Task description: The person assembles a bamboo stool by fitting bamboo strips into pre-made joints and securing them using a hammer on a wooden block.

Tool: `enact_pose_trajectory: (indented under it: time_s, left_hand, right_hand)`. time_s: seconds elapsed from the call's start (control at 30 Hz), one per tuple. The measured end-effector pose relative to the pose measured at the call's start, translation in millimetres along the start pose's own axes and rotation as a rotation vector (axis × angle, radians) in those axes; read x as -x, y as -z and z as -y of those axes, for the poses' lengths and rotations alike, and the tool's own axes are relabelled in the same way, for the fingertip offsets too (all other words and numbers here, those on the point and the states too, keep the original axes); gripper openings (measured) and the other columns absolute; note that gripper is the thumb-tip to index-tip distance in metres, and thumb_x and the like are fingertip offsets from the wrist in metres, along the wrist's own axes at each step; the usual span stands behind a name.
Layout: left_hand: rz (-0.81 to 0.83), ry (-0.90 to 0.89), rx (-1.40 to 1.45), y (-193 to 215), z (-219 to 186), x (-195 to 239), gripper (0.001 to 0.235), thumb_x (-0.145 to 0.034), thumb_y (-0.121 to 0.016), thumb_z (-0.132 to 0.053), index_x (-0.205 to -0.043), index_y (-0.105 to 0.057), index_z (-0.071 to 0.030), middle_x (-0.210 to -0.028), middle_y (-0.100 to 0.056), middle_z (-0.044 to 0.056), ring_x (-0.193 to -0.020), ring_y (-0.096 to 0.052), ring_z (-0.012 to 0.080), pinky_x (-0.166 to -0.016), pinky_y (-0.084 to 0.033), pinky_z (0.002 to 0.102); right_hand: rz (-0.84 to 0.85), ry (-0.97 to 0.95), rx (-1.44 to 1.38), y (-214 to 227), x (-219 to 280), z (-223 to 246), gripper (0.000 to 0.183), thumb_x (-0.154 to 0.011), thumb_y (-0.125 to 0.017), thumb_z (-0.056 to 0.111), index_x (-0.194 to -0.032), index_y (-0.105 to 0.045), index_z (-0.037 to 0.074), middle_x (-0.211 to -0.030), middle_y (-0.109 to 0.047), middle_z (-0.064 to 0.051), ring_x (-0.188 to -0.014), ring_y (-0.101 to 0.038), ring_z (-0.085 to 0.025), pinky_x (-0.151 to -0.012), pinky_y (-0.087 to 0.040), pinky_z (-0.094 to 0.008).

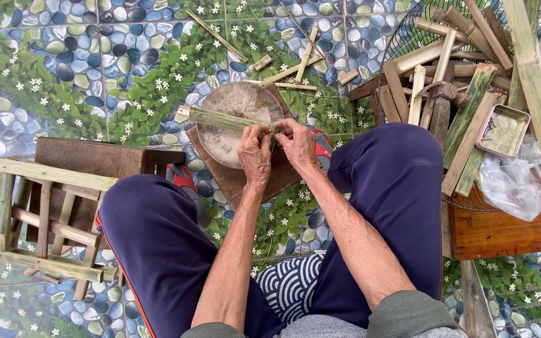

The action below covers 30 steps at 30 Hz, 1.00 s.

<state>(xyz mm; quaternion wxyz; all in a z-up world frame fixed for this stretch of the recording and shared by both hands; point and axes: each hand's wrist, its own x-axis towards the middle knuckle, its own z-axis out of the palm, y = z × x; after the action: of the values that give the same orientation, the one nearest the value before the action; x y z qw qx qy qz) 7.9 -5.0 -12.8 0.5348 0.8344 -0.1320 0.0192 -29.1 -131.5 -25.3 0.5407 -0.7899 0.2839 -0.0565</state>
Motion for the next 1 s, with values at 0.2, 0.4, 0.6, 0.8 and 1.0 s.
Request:
enact_pose_trajectory:
  time_s: [0.2,0.4,0.6,0.8,1.0]
  left_hand:
    - [-0.017,0.008,0.017,-1.3,1.0,0.3,0.01,-0.09,-0.076,-0.013,-0.09,-0.067,-0.018,-0.077,-0.055,0.004,-0.075,-0.066,0.0267,-0.075,-0.055,0.036]
    - [-0.048,0.04,0.043,-4.7,-0.1,-2.0,0.01,-0.09,-0.077,-0.015,-0.089,-0.068,-0.019,-0.075,-0.053,0.004,-0.071,-0.062,0.0252,-0.074,-0.054,0.035]
    - [-0.053,0.041,0.038,-5.0,0.1,-3.0,0.01,-0.089,-0.078,-0.015,-0.088,-0.069,-0.019,-0.074,-0.055,0.005,-0.07,-0.063,0.0249,-0.072,-0.054,0.036]
    - [-0.06,0.09,0.053,-9.4,9.9,-5.7,0.009,-0.086,-0.08,-0.018,-0.086,-0.072,-0.019,-0.072,-0.055,0.004,-0.066,-0.061,0.0216,-0.068,-0.053,0.033]
    - [-0.077,0.272,0.219,-12.4,23.9,-9.1,0.008,-0.085,-0.082,-0.022,-0.086,-0.075,-0.018,-0.066,-0.063,0.001,-0.051,-0.06,0.0108,-0.052,-0.051,0.026]
  right_hand:
    - [-0.006,0.016,0.012,0.8,3.6,2.4,0.029,-0.085,-0.078,0.004,-0.111,-0.077,0.018,-0.081,-0.075,-0.006,-0.067,-0.076,-0.015,-0.062,-0.061,-0.028]
    - [-0.01,0.019,0.025,2.1,4.0,4.2,0.029,-0.086,-0.078,0.006,-0.112,-0.076,0.018,-0.081,-0.075,-0.006,-0.068,-0.076,-0.016,-0.065,-0.061,-0.029]
    - [-0.005,0.024,0.02,0.6,2.2,0.4,0.029,-0.085,-0.077,0.005,-0.111,-0.076,0.019,-0.081,-0.075,-0.005,-0.067,-0.076,-0.015,-0.066,-0.059,-0.027]
    - [-0.013,0.029,0.011,1.1,3.1,1.8,0.03,-0.085,-0.077,0.005,-0.111,-0.076,0.02,-0.081,-0.075,-0.004,-0.068,-0.076,-0.014,-0.066,-0.059,-0.026]
    - [-0.014,0.02,-0.002,1.5,3.8,4.7,0.031,-0.084,-0.077,0.004,-0.111,-0.076,0.02,-0.08,-0.075,-0.003,-0.067,-0.076,-0.013,-0.068,-0.059,-0.026]
